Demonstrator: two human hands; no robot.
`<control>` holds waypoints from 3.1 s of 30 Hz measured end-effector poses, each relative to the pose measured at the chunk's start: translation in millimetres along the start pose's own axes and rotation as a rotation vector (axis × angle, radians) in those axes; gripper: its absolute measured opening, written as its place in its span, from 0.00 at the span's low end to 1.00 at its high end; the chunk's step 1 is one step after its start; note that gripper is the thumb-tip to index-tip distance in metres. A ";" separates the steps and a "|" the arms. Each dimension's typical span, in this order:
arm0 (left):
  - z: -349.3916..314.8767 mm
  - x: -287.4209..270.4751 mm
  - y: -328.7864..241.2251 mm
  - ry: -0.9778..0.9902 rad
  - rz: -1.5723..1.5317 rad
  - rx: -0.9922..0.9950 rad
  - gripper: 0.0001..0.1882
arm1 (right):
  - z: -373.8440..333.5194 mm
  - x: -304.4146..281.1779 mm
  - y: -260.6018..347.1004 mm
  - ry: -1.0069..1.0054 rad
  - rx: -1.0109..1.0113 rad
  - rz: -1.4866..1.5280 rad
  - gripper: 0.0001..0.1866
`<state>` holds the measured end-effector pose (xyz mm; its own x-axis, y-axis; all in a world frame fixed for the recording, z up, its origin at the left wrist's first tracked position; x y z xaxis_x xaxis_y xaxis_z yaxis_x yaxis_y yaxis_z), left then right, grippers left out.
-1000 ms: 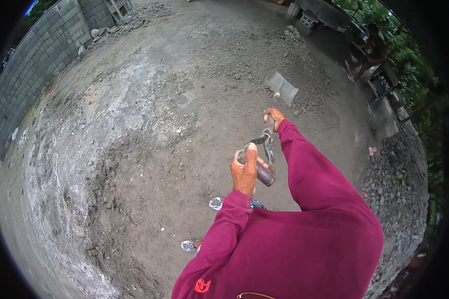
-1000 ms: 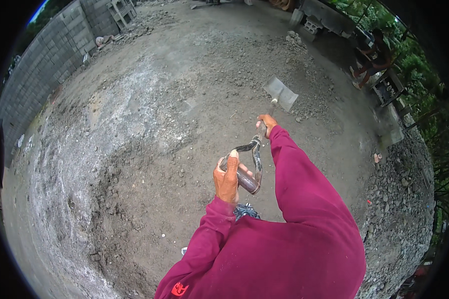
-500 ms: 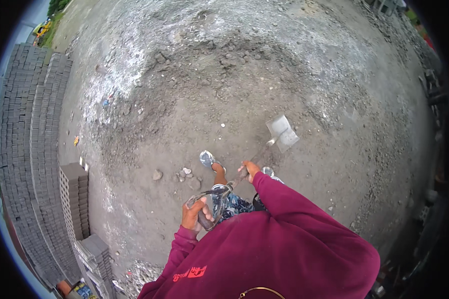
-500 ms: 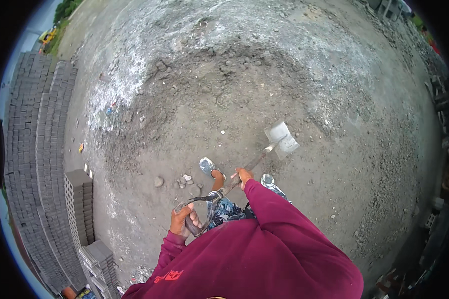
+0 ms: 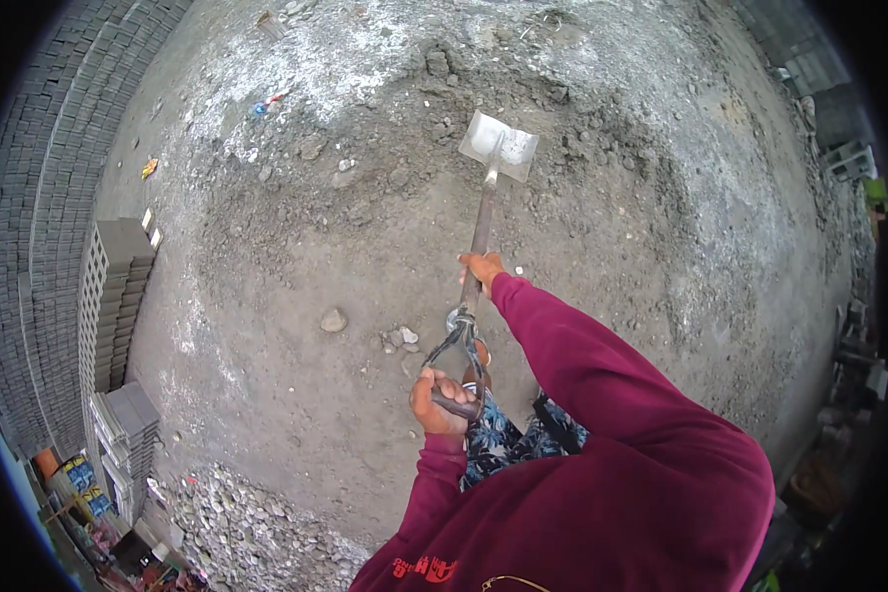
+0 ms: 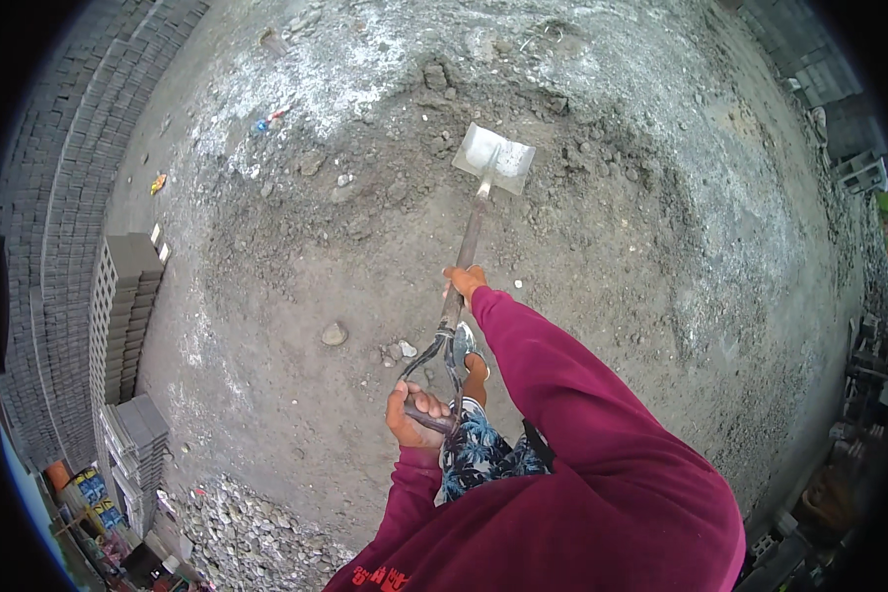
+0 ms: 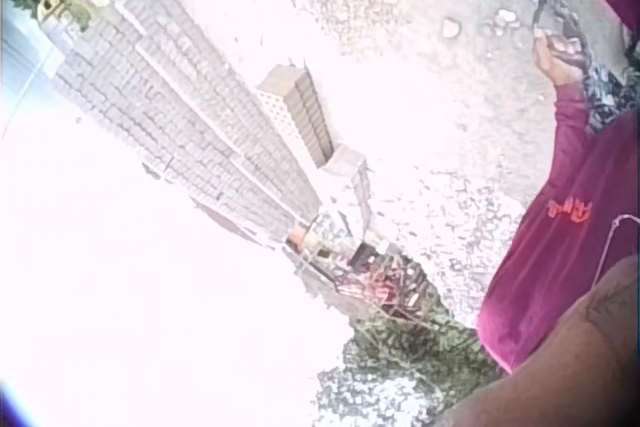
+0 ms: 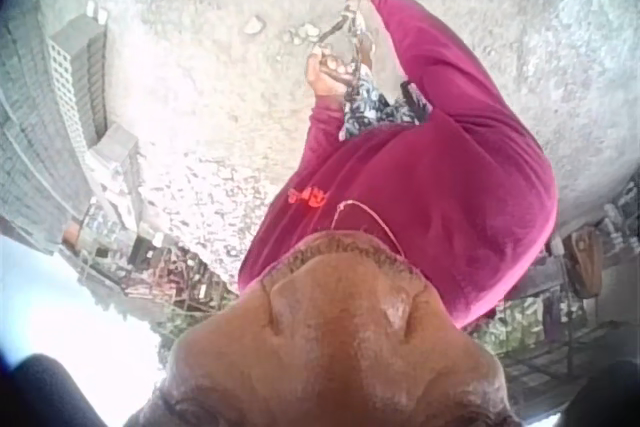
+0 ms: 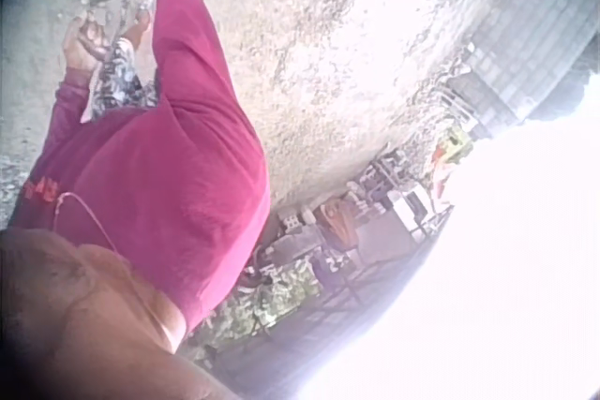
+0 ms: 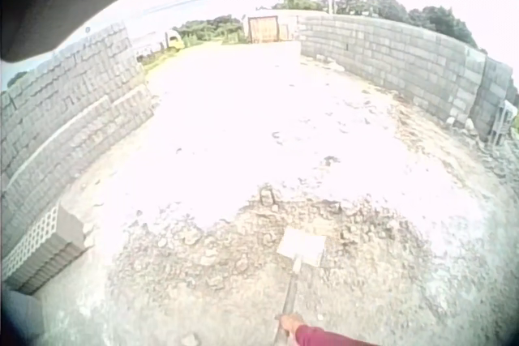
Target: The person uses a shovel to move sand and gravel from a pile on the ground, repeatedly digging into the pile and tossing the material aside.
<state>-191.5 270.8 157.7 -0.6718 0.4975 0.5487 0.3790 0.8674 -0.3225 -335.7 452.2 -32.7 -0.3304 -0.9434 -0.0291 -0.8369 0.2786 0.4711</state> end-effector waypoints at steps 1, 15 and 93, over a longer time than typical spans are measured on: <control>29.6 23.5 -2.6 -0.030 -0.010 0.003 0.13 | 10.9 12.9 21.6 0.053 0.007 0.029 0.25; 162.9 181.4 -49.4 -0.165 -0.145 0.012 0.13 | 59.0 83.4 145.0 0.225 0.229 0.446 0.08; -173.2 -194.4 -227.1 -0.818 0.759 0.661 0.25 | -51.8 13.9 -149.8 0.018 0.296 0.500 0.16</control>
<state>-36.7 -21.4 257.8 -0.7093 0.5069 -0.4898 0.6076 0.0875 -0.7894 -192.2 388.1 -58.0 -0.7113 -0.6868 0.1498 -0.6686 0.7268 0.1572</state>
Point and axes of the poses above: each hand's wrist, its own z-axis towards the middle knuckle, its own x-axis out of the palm, y = z × x, the point moved 10 cm from there along z, towards the middle knuckle, and after that the axes turned 10 degrees about -z, right-handed, at the moved point
